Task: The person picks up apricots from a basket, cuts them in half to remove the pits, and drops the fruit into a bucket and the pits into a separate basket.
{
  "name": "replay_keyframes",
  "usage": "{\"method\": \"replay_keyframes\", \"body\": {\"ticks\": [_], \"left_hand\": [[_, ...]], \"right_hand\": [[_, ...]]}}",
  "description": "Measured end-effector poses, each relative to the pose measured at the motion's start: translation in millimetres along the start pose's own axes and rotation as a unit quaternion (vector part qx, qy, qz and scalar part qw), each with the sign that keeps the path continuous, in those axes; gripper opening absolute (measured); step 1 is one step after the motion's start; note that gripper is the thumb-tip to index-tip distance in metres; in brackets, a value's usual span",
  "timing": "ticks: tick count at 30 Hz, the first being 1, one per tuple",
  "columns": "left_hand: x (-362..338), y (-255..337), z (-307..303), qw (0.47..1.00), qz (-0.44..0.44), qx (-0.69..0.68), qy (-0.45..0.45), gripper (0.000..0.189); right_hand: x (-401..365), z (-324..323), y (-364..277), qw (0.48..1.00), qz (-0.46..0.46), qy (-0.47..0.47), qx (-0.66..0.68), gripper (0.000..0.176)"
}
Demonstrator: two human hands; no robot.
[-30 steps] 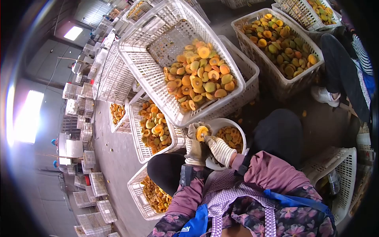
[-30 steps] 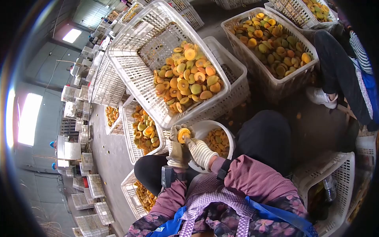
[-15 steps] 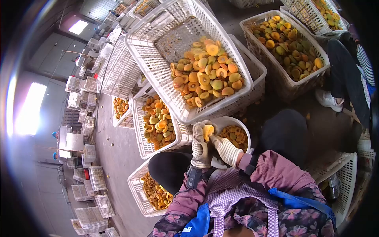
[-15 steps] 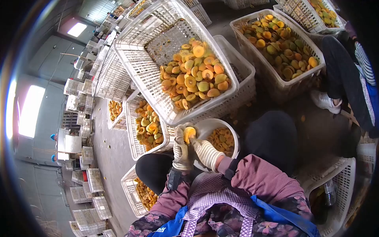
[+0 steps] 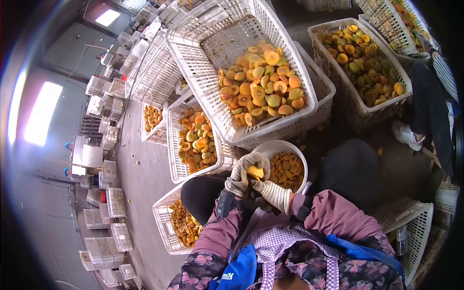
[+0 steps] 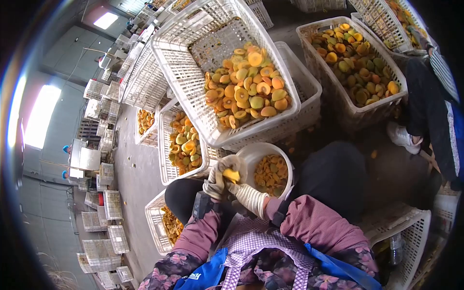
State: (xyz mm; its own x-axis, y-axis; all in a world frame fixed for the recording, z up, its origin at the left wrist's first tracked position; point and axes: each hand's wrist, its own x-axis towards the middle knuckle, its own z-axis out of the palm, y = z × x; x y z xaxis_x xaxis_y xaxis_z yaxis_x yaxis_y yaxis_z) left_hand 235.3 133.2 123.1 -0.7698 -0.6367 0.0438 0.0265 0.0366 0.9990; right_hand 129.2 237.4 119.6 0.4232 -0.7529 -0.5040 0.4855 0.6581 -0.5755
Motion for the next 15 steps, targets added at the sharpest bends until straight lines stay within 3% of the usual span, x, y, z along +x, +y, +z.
{"method": "replay_keyframes", "body": {"ticks": [1, 2, 3, 4, 5, 6, 7, 8, 9, 10, 11, 13, 15], "left_hand": [[1.0, 10.8, -3.4, 0.994, 0.025, 0.101, 0.038, 0.038], [9.6, -4.3, -24.9, 0.971, 0.076, -0.169, 0.153, 0.038], [19.5, -18.8, -46.1, 0.861, 0.119, -0.425, 0.252, 0.042], [28.9, -18.1, -56.5, 0.676, 0.151, -0.643, 0.326, 0.047], [32.9, -18.0, -64.7, 0.677, 0.206, -0.627, 0.327, 0.054], [48.0, -18.0, -64.7, 0.679, 0.205, -0.628, 0.320, 0.054], [67.8, -20.8, -64.0, 0.797, 0.073, -0.488, 0.349, 0.053], [87.4, -24.1, -63.6, 0.882, -0.058, -0.328, 0.334, 0.052], [108.1, -44.1, -72.6, 0.956, -0.112, 0.023, 0.270, 0.051], [128.6, -66.2, -81.8, 0.865, -0.129, 0.442, 0.200, 0.049], [140.7, -80.4, -83.4, 0.796, -0.152, 0.563, 0.162, 0.048], [154.0, -90.8, -80.5, 0.756, -0.185, 0.615, 0.127, 0.045], [153.4, -88.9, -77.0, 0.785, -0.194, 0.568, 0.152, 0.042]], "right_hand": [[5.9, -1.0, 2.2, 1.000, 0.012, -0.015, 0.005, 0.050], [5.4, -1.6, 3.8, 1.000, 0.011, -0.015, 0.003, 0.050], [-0.8, 3.1, -2.5, 0.998, 0.033, -0.002, 0.049, 0.048], [-3.8, 5.3, -6.8, 0.994, 0.054, 0.012, 0.095, 0.047], [9.7, 1.7, 4.5, 0.985, 0.043, 0.094, 0.139, 0.045], [19.1, -2.8, 4.5, 0.985, 0.036, 0.095, 0.141, 0.045], [26.3, -6.8, 4.0, 0.978, 0.038, 0.125, 0.166, 0.045], [31.4, -9.7, 4.9, 0.969, 0.044, 0.154, 0.190, 0.045], [34.1, -14.4, 5.8, 0.976, 0.004, 0.128, 0.179, 0.048], [35.3, -14.5, 2.8, 0.976, 0.002, 0.131, 0.176, 0.048], [36.9, -14.0, -1.2, 0.973, 0.016, 0.163, 0.162, 0.050], [45.9, -18.5, -0.1, 0.969, 0.010, 0.189, 0.160, 0.053], [52.9, -24.7, 3.8, 0.966, 0.009, 0.201, 0.162, 0.054]]}}
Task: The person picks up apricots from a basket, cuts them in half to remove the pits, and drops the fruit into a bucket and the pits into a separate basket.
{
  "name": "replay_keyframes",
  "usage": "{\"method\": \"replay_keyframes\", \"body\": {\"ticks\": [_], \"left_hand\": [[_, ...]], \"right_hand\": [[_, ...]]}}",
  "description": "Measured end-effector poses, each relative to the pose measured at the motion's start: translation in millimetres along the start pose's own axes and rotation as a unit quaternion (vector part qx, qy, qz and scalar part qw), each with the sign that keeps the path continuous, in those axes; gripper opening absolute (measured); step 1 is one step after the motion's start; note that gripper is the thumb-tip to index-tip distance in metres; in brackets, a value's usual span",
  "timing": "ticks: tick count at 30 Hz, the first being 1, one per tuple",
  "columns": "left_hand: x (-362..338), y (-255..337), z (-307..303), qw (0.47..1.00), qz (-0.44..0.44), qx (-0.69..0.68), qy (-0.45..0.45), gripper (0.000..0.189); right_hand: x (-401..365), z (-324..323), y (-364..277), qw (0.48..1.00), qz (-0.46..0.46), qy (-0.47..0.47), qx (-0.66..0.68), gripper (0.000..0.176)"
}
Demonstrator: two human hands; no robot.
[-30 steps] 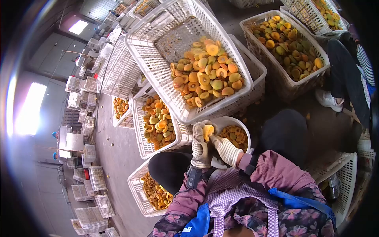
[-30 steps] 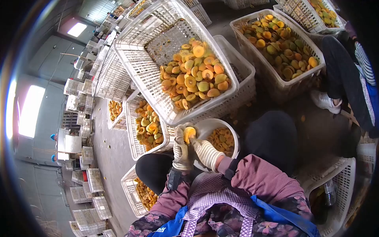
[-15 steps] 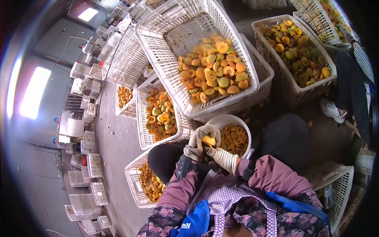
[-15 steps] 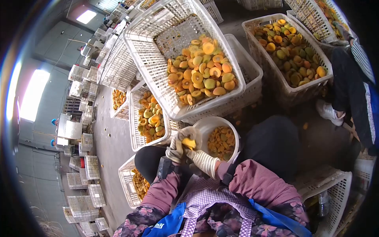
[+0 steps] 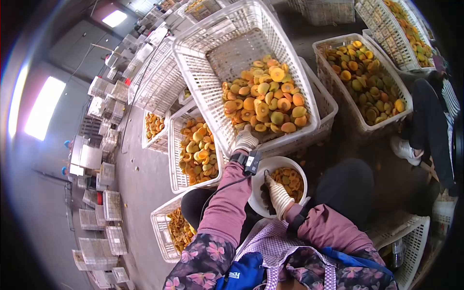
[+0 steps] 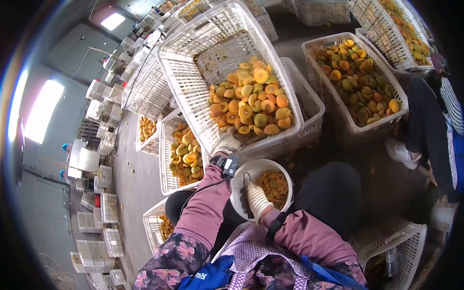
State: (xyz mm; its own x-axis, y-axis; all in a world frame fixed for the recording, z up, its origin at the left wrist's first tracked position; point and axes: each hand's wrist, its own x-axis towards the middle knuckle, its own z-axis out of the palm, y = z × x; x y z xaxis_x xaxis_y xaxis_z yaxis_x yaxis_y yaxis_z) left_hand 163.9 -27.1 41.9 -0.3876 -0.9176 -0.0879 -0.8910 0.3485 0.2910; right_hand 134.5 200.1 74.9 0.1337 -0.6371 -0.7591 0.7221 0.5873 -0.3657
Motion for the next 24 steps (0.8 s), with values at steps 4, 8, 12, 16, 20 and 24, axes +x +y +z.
{"method": "replay_keyframes", "body": {"ticks": [4, 8, 12, 16, 20, 24], "left_hand": [[-68.2, 11.1, -20.2, 0.881, 0.006, -0.474, -0.001, 0.034], [-154.6, 40.6, -31.1, 0.543, -0.028, -0.833, -0.101, 0.023], [-165.0, 9.8, -9.9, 0.611, -0.019, -0.787, -0.089, 0.025], [-173.9, 24.7, -32.6, 0.560, -0.110, -0.812, -0.124, 0.033], [-168.9, 19.0, -11.6, 0.661, -0.098, -0.744, 0.001, 0.033], [-174.4, 32.0, -19.2, 0.600, -0.162, -0.783, -0.029, 0.034]], "right_hand": [[-3.1, -1.6, -11.4, 0.996, -0.089, -0.003, -0.010, 0.047], [28.4, -9.7, 9.9, 0.932, -0.344, 0.010, -0.115, 0.032], [25.8, -6.6, 12.0, 0.933, -0.322, 0.033, -0.159, 0.039], [27.3, -11.1, 12.3, 0.886, -0.332, 0.042, -0.321, 0.040], [27.1, -11.7, 22.4, 0.885, -0.369, 0.028, -0.283, 0.035], [30.9, -14.8, 26.0, 0.896, -0.353, 0.027, -0.267, 0.035]]}}
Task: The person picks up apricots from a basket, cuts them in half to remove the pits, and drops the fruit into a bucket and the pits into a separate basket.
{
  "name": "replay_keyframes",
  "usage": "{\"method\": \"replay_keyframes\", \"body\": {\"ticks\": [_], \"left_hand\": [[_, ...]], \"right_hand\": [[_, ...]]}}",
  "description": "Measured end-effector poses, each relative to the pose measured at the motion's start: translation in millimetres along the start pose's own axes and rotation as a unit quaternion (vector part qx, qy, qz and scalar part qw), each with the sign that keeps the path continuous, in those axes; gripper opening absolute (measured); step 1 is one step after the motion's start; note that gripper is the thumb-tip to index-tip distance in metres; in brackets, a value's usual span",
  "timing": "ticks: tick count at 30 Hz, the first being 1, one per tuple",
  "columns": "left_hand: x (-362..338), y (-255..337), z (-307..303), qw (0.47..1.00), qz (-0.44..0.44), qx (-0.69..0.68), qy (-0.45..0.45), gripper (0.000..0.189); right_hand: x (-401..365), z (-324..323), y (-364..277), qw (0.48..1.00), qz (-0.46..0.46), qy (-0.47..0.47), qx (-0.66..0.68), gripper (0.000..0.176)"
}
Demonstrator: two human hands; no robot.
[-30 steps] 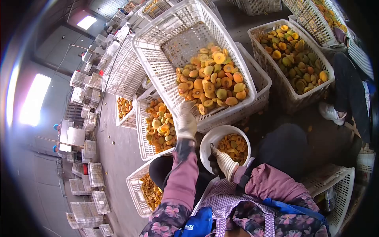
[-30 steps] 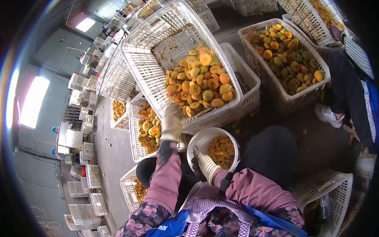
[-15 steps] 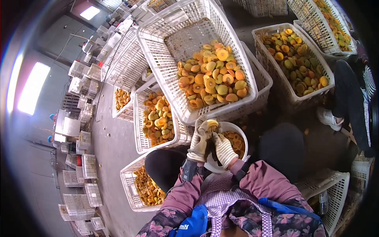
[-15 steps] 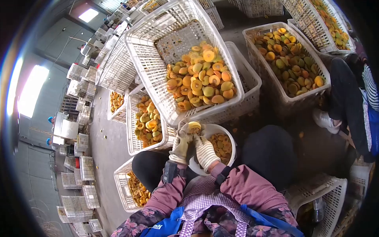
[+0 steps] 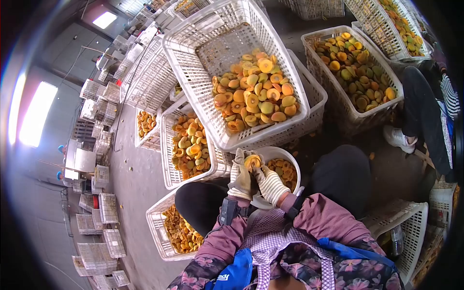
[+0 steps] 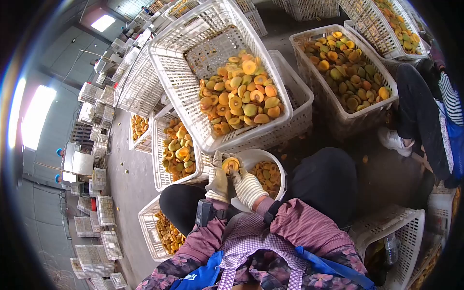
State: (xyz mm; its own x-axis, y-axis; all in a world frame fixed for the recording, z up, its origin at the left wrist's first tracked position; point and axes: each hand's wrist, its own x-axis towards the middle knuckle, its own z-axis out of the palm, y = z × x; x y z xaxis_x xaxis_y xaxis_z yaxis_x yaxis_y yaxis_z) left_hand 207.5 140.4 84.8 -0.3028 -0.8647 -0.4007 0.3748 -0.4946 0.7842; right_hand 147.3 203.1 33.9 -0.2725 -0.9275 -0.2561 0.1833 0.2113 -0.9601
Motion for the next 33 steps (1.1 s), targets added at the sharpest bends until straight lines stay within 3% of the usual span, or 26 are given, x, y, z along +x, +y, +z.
{"method": "replay_keyframes", "body": {"ticks": [3, 4, 5, 7, 10, 11, 13, 14, 16, 18, 19, 20, 21, 22, 23, 24, 25, 26, 27, 28, 29, 30, 32, 33], "left_hand": [[8.3, -8.5, -15.5, 0.997, 0.001, -0.028, -0.078, 0.033], [10.6, -10.8, -18.3, 0.993, 0.075, 0.016, -0.085, 0.032], [12.0, -12.5, -19.4, 0.983, 0.147, 0.060, -0.094, 0.031], [1.3, 8.8, -8.7, 0.966, 0.175, 0.130, -0.137, 0.028], [-4.2, 14.1, -0.4, 0.964, 0.146, 0.187, -0.116, 0.027], [-4.2, 12.8, 1.0, 0.964, 0.152, 0.191, -0.107, 0.027], [-7.2, 18.5, 0.7, 0.966, 0.116, 0.209, -0.096, 0.028], [-4.8, 20.0, -3.9, 0.965, 0.085, 0.215, -0.127, 0.028], [-3.5, 22.9, -9.7, 0.962, 0.052, 0.221, -0.150, 0.028], [-2.3, 27.1, -12.9, 0.952, 0.022, 0.170, -0.254, 0.030], [9.7, 26.0, -28.4, 0.953, 0.025, 0.170, -0.250, 0.030], [32.4, 22.7, -55.0, 0.992, 0.050, 0.016, -0.113, 0.032], [39.3, 39.6, -53.1, 0.974, 0.019, -0.211, -0.078, 0.037], [46.2, 56.6, -50.9, 0.903, 0.007, -0.429, -0.038, 0.042], [42.6, 85.0, -32.8, 0.729, -0.062, -0.674, -0.102, 0.050], [68.4, 81.4, -60.6, 0.355, -0.196, -0.884, -0.231, 0.055], [95.8, 73.5, -84.6, -0.096, -0.293, -0.901, -0.306, 0.060], [101.9, 73.2, -61.0, -0.280, -0.368, -0.852, -0.246, 0.056], [117.6, 71.8, -34.3, -0.409, -0.375, -0.818, -0.151, 0.051], [147.0, 65.2, -24.9, -0.510, -0.325, -0.793, -0.080, 0.047], [180.3, 51.8, -25.6, -0.530, -0.275, -0.801, -0.043, 0.043], [205.8, 36.2, -33.4, -0.523, -0.260, -0.811, -0.014, 0.040], [256.9, 0.7, -69.3, -0.479, -0.347, -0.806, 0.033, 0.034], [231.6, 18.1, -35.2, -0.511, -0.253, -0.821, 0.015, 0.038]], "right_hand": [[-1.0, 1.0, -3.1, 0.996, -0.003, -0.018, 0.086, 0.034], [-7.8, -8.0, -27.6, 0.983, 0.121, -0.082, 0.111, 0.040], [-12.2, -12.1, -36.5, 0.969, 0.162, -0.120, 0.145, 0.040], [-20.5, -20.5, -54.2, 0.928, 0.248, -0.190, 0.201, 0.043], [-19.8, 10.3, -28.1, 0.983, -0.018, -0.057, 0.171, 0.039], [-20.6, 6.5, -22.2, 0.983, -0.016, -0.048, 0.174, 0.039], [-27.7, -16.3, -59.2, 0.932, 0.247, -0.193, 0.183, 0.042], [-28.0, -16.6, -61.2, 0.915, 0.301, -0.212, 0.163, 0.047], [-28.3, -16.1, -54.6, 0.905, 0.309, -0.229, 0.183, 0.047], [-29.4, -17.1, -54.8, 0.870, 0.317, -0.258, 0.276, 0.038], [-31.8, -19.9, -62.1, 0.869, 0.318, -0.262, 0.274, 0.038], [-33.5, -24.2, -72.2, 0.832, 0.334, -0.316, 0.310, 0.038], [-31.8, -27.0, -79.0, 0.792, 0.347, -0.367, 0.343, 0.038], [-36.1, -22.4, -75.5, 0.788, 0.323, -0.373, 0.368, 0.039], [-36.6, -19.9, -74.2, 0.813, 0.331, -0.323, 0.353, 0.042], [-33.3, -18.8, -74.4, 0.845, 0.355, -0.235, 0.322, 0.045], [-28.6, -17.6, -73.3, 0.869, 0.374, -0.143, 0.290, 0.048], [-19.6, -16.9, -55.3, 0.869, 0.384, -0.154, 0.271, 0.056], [-15.3, -13.1, -52.0, 0.870, 0.381, -0.151, 0.273, 0.056], [-10.6, -9.6, -51.7, 0.874, 0.394, -0.123, 0.257, 0.052], [-6.0, -7.8, -53.5, 0.878, 0.405, -0.093, 0.239, 0.048], [-3.3, -6.1, -55.9, 0.887, 0.399, -0.077, 0.219, 0.052], [0.7, -1.8, -48.2, 0.901, 0.370, -0.060, 0.218, 0.054], [2.0, 0.4, -41.3, 0.906, 0.356, -0.053, 0.223, 0.054]]}}
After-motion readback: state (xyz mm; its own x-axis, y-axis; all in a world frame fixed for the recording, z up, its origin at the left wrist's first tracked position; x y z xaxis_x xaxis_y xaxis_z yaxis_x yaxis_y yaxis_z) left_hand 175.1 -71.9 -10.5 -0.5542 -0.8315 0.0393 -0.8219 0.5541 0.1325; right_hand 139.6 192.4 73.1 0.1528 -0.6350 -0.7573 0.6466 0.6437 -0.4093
